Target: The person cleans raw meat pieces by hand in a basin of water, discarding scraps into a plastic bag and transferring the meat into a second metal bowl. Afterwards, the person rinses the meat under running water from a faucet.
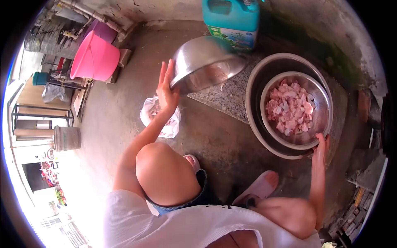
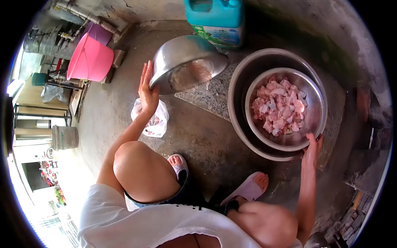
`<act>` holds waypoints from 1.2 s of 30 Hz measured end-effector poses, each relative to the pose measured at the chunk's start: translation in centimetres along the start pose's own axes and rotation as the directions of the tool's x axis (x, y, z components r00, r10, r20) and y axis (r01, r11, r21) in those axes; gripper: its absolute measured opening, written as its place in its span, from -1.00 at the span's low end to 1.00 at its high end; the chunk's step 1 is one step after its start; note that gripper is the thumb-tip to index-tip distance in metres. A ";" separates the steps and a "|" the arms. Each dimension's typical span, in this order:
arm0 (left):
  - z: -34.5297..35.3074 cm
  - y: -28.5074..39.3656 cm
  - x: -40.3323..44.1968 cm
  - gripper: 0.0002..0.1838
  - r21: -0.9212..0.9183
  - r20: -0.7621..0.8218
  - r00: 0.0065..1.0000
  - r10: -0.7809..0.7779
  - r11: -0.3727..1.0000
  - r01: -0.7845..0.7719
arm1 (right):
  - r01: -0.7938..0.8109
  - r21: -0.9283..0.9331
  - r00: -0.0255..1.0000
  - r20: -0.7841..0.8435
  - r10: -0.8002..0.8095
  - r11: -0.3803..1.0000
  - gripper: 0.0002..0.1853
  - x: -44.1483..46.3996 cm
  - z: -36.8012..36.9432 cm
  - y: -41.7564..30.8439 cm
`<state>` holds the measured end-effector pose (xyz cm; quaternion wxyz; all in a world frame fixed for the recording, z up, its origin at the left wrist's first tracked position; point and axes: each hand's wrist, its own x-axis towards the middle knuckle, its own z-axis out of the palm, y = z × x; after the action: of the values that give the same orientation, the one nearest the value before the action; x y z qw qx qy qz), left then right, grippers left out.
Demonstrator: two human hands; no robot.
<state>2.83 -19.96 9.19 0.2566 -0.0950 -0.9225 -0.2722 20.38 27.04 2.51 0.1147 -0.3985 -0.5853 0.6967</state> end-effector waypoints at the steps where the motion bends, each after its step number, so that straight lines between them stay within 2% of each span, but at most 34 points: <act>1: 0.0 -0.3 0.2 -0.19 0.027 -0.031 0.997 0.074 0.997 -0.073 | -0.003 0.005 1.000 -0.026 0.003 1.000 -0.60 -0.2 0.2 0.0; 3: -0.1 -1.9 1.3 -0.18 0.080 -0.104 0.977 0.188 0.980 -0.181 | 0.002 -0.006 0.999 -0.044 -0.002 1.000 -0.63 -0.7 0.1 -0.1; 4: -0.5 -2.9 2.0 -0.18 0.132 -0.110 0.977 0.182 0.977 -0.167 | 0.007 -0.011 0.999 -0.050 -0.007 1.000 -0.65 -0.8 0.2 -0.2; 6: -1.9 -3.7 3.4 -0.17 0.118 -0.132 0.990 0.045 0.993 -0.029 | 0.026 -0.005 0.998 -0.049 -0.026 1.000 -0.65 -0.6 0.0 -0.1; 8: -2.4 -6.7 4.8 -0.24 0.072 -0.265 0.964 0.024 0.997 -0.005 | 0.027 -0.010 0.999 -0.042 -0.027 1.000 -0.64 -0.6 -0.1 -0.2; 9: -2.7 -8.5 4.6 -0.32 -0.036 -0.154 0.933 -0.326 0.945 0.325 | 0.024 -0.014 0.999 -0.038 -0.024 1.000 -0.63 -0.6 0.0 -0.2; 10: -2.5 -11.2 4.5 -0.43 -0.206 -0.052 0.914 -0.402 0.900 0.384 | 0.022 -0.017 0.999 -0.037 -0.023 1.000 -0.62 -0.6 -0.1 -0.2; 11: -2.4 -11.3 4.1 -0.50 -0.340 0.128 0.793 -0.595 0.725 0.599 | 0.015 -0.044 0.997 -0.069 -0.018 0.999 -0.64 -0.6 -0.2 -0.1; 12: -2.4 -11.4 3.3 -0.57 -0.410 0.329 0.617 -0.715 0.480 0.775 | 0.039 -0.002 0.997 -0.061 -0.039 0.999 -0.64 -0.6 -0.1 0.1; 14: -1.0 -11.4 1.3 -0.67 -0.427 0.509 0.523 -0.684 0.328 0.843 | 0.015 0.032 1.000 -0.025 -0.014 0.999 -0.60 -0.8 0.3 -0.4; 16: 0.3 -8.5 -0.6 -0.87 -0.493 0.573 0.463 -0.676 0.167 0.854 | 0.068 0.058 0.998 0.008 -0.068 0.996 -0.49 -0.8 0.9 -0.6; 17: 1.0 -7.6 -0.8 -0.75 -0.500 0.613 0.415 -0.672 0.077 0.863 | 0.039 0.026 0.998 0.038 -0.040 0.999 -0.47 0.8 0.2 0.2; 18: 1.3 -8.1 -0.8 -0.83 -0.524 0.678 0.422 -0.602 0.008 0.852 | 0.056 -0.029 0.996 0.076 -0.054 0.998 -0.46 0.8 0.9 -0.6; 19: 0.9 -7.0 -0.3 -0.90 -0.509 0.710 0.420 -0.565 0.001 0.861 | 0.110 -0.063 0.990 0.092 -0.104 0.992 -0.47 1.6 1.2 -0.3; 20: 0.3 -5.8 0.3 -0.93 -0.550 0.732 0.467 -0.497 -0.025 0.835 | 0.079 -0.124 0.993 0.097 -0.067 0.989 -0.50 1.3 2.1 -1.2; 21: -0.7 -3.7 1.2 -0.94 -0.548 0.721 0.452 -0.525 -0.032 0.836 | 0.032 -0.111 0.996 0.089 -0.022 0.993 -0.50 2.2 2.2 -0.7; 22: -1.2 -3.2 1.9 -0.95 -0.551 0.736 0.462 -0.495 -0.041 0.834 | 0.049 -0.102 0.995 0.088 -0.040 0.994 -0.49 2.4 2.3 -0.4; 23: -1.9 -2.0 2.6 -0.96 -0.553 0.738 0.474 -0.481 -0.026 0.833 | 0.037 -0.094 0.989 0.146 -0.023 0.995 -0.49 2.7 2.3 -0.5; 24: -3.1 0.3 3.4 -0.98 -0.528 0.749 0.465 -0.472 -0.003 0.849 | 0.021 -0.179 0.976 0.216 0.019 0.984 -0.48 2.8 2.3 -1.3; 25: -4.7 2.9 3.8 -0.98 -0.478 0.739 0.471 -0.482 0.120 0.870 | 0.050 -0.269 0.964 0.264 0.024 0.962 -0.41 2.1 2.4 -2.8; 26: -4.9 3.1 3.8 -0.97 -0.515 0.735 0.520 -0.435 0.141 0.845 | 0.139 -0.682 0.980 0.199 0.000 0.718 -0.36 1.9 2.2 -4.7; 27: -6.0 5.5 4.9 -0.91 -0.482 0.764 0.489 -0.420 0.131 0.866 | 0.544 -0.777 0.799 0.364 -0.477 0.317 -0.37 3.3 0.7 -4.2; 28: -4.8 4.4 5.4 -0.73 -0.527 0.797 0.513 -0.320 0.047 0.848 | 0.612 -0.714 0.772 0.444 -0.456 0.342 -0.43 -1.1 2.1 -10.7; 29: -5.1 5.6 6.4 -0.60 -0.495 0.847 0.499 -0.181 0.069 0.866 | 0.690 -0.634 0.696 0.449 -0.561 0.348 -0.55 -5.4 3.9 -16.4; 30: -5.9 8.0 7.4 -0.53 -0.433 0.864 0.458 -0.209 0.153 0.888 | 0.836 -0.539 0.378 0.430 -0.820 0.103 -0.67 -8.3 5.6 -21.5; 31: -6.2 10.2 8.1 -0.58 -0.483 0.854 0.500 -0.144 0.139 0.865 | 0.815 -0.535 -0.015 0.368 -0.930 -0.225 -0.75 -11.1 6.9 -27.1; 32: -4.9 11.5 8.1 -0.62 -0.446 0.881 0.464 -0.090 0.170 0.879 | 0.827 -0.530 -0.097 0.192 -0.977 -0.186 -0.75 -12.4 7.9 -30.8; 33: -3.6 12.5 8.7 -0.65 -0.435 0.892 0.451 -0.045 0.193 0.879 | 0.697 -0.637 -0.306 0.152 -0.940 -0.330 -0.72 -13.3 8.7 -35.6; 34: -1.8 13.2 9.1 -0.65 -0.446 0.892 0.451 0.015 0.185 0.875 | 0.804 -0.491 -0.340 0.085 -0.937 -0.336 -0.67 -13.6 10.5 -39.9; 35: -0.6 14.2 9.4 -0.61 -0.426 0.905 0.418 0.078 0.193 0.884 | 0.738 -0.527 -0.463 0.058 -0.885 -0.421 -0.67 -11.7 12.3 -43.9; 36: 0.6 15.4 9.5 -0.60 -0.424 0.906 0.411 0.102 0.209 0.881 | 0.690 -0.623 -0.420 0.070 -0.905 -0.368 -0.65 -10.1 14.0 -46.9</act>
<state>-0.64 -6.48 20.67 -0.3856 -0.0405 -0.5808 -0.7158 2.97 24.13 49.28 0.6862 0.0651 -0.7239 0.0304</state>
